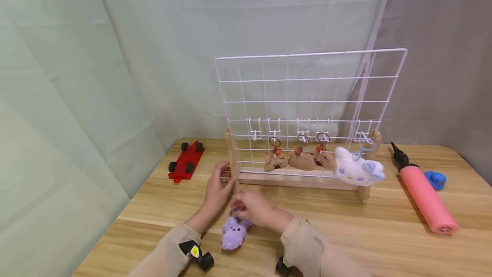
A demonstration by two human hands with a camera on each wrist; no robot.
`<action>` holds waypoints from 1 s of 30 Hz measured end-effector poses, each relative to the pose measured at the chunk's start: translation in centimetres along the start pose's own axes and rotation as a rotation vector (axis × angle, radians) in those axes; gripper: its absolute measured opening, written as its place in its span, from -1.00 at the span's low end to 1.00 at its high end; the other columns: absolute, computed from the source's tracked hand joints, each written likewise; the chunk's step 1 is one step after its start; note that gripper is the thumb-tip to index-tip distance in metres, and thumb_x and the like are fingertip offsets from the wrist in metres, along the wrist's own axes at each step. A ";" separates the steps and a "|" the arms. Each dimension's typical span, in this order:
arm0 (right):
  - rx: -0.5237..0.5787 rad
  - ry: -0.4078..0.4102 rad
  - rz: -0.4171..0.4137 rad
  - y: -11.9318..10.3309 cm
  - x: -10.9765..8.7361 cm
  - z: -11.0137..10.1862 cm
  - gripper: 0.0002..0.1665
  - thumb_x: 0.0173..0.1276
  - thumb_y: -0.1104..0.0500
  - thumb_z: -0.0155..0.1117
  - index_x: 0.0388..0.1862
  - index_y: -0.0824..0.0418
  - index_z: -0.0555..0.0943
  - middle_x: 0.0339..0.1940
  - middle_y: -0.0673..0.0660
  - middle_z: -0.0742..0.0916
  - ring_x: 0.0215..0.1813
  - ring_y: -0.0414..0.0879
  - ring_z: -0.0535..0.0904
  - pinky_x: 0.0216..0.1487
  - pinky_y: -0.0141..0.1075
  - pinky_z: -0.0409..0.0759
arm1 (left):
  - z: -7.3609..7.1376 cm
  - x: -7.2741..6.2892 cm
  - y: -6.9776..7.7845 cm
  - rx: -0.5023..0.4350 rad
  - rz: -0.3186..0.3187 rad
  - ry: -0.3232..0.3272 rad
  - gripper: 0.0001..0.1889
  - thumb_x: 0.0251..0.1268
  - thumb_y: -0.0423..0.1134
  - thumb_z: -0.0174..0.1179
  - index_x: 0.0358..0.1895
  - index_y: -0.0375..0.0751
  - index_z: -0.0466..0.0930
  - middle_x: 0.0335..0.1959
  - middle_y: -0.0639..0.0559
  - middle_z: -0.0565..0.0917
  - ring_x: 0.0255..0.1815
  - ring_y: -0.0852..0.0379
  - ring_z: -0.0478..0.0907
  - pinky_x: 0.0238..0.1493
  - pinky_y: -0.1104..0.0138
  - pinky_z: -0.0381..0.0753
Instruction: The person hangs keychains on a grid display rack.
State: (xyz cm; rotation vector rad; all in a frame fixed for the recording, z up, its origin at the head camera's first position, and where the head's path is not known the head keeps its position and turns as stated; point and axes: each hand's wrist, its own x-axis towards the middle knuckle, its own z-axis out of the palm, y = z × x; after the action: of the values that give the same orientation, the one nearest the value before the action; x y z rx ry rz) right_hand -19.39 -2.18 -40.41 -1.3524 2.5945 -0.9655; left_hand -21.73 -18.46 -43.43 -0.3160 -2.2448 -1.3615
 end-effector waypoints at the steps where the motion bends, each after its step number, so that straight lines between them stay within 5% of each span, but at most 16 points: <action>1: -0.002 0.000 0.002 0.0 0.0 0.1 -0.79 0.15 0.27 0.39 -0.21 0.26 0.65 -0.30 0.08 0.69 -0.31 -0.21 0.59 -0.25 -0.51 0.58 | 0.0 0.0 0.0 0.001 -0.002 -0.001 -0.52 0.14 -0.57 0.20 0.17 -0.40 0.35 -0.11 -0.30 0.59 -0.18 -0.11 0.61 -0.19 0.24 0.69; 30: -0.162 0.001 0.059 0.4 0.9 1.3 -0.88 0.12 0.20 0.45 -0.37 0.17 0.67 -0.39 0.01 0.60 -0.38 -0.25 0.50 -0.37 -0.51 0.44 | 0.0 0.0 0.0 0.028 0.000 -0.007 -0.53 0.17 -0.55 0.19 0.17 -0.36 0.35 -0.08 -0.27 0.56 -0.13 -0.10 0.60 -0.19 0.26 0.68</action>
State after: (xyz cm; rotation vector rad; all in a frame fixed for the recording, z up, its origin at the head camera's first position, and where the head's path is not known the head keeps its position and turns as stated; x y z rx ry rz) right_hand -19.82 -3.33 -41.47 -1.3002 2.7485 -0.7630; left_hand -21.71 -18.43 -43.47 -0.3112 -2.2673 -1.3291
